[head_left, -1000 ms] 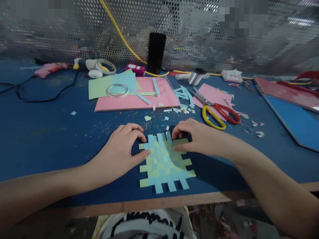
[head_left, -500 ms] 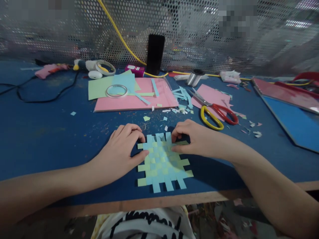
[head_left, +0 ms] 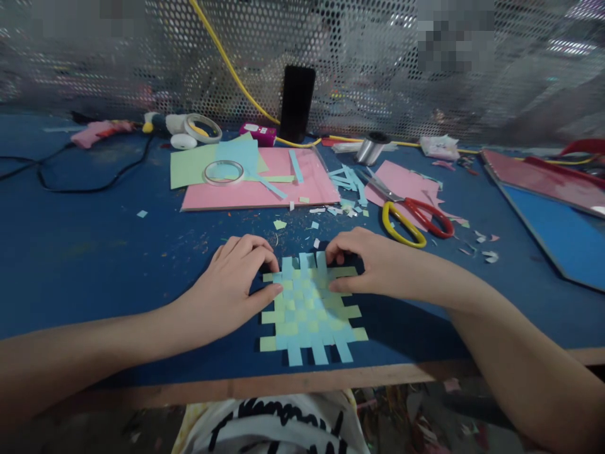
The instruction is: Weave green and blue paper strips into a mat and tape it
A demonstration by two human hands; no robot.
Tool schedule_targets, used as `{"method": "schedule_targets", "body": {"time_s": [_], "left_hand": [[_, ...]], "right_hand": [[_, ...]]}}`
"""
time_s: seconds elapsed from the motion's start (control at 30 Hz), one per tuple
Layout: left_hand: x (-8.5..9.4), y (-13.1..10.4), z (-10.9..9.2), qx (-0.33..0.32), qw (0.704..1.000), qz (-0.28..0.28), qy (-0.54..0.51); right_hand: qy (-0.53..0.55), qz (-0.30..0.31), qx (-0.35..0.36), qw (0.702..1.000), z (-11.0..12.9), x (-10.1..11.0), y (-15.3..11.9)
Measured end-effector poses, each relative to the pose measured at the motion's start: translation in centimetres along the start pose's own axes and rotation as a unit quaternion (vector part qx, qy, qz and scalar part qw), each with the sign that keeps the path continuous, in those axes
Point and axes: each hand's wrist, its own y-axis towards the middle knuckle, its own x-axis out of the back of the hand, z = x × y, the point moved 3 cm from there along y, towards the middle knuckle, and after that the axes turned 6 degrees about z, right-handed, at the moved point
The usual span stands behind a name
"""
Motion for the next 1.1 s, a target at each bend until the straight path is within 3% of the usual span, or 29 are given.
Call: {"method": "schedule_targets", "body": {"time_s": [0.23,0.4,0.57,0.7,0.93,1.1], "left_hand": [[0.2,0.2,0.0,-0.025,0.999,-0.008,-0.033],[0.7,0.0,0.1,0.048,0.992,-0.042,-0.113],[0.9,-0.1,0.2,0.078,0.967,-0.052,-0.238],[1.0,0.1,0.5,0.092,0.951,-0.072,-0.286],[1.6,0.0,0.9,0.116,0.935,-0.113,-0.316],[1.3,0.1,1.2,0.114,0.935,-0.099,-0.321]], "right_hand": [[0.009,0.021,0.047,0.999,0.4,0.6,0.0],[0.125,-0.031,-0.01,0.992,0.5,1.0,-0.2],[0.308,-0.055,-0.02,0.949,0.8,0.0,0.3],[0.392,-0.055,-0.04,0.917,0.6,-0.9,0.6],[0.441,-0.046,-0.045,0.895,1.0,-0.5,0.5],[0.437,-0.092,-0.046,0.893,1.0,-0.3,0.6]]}}
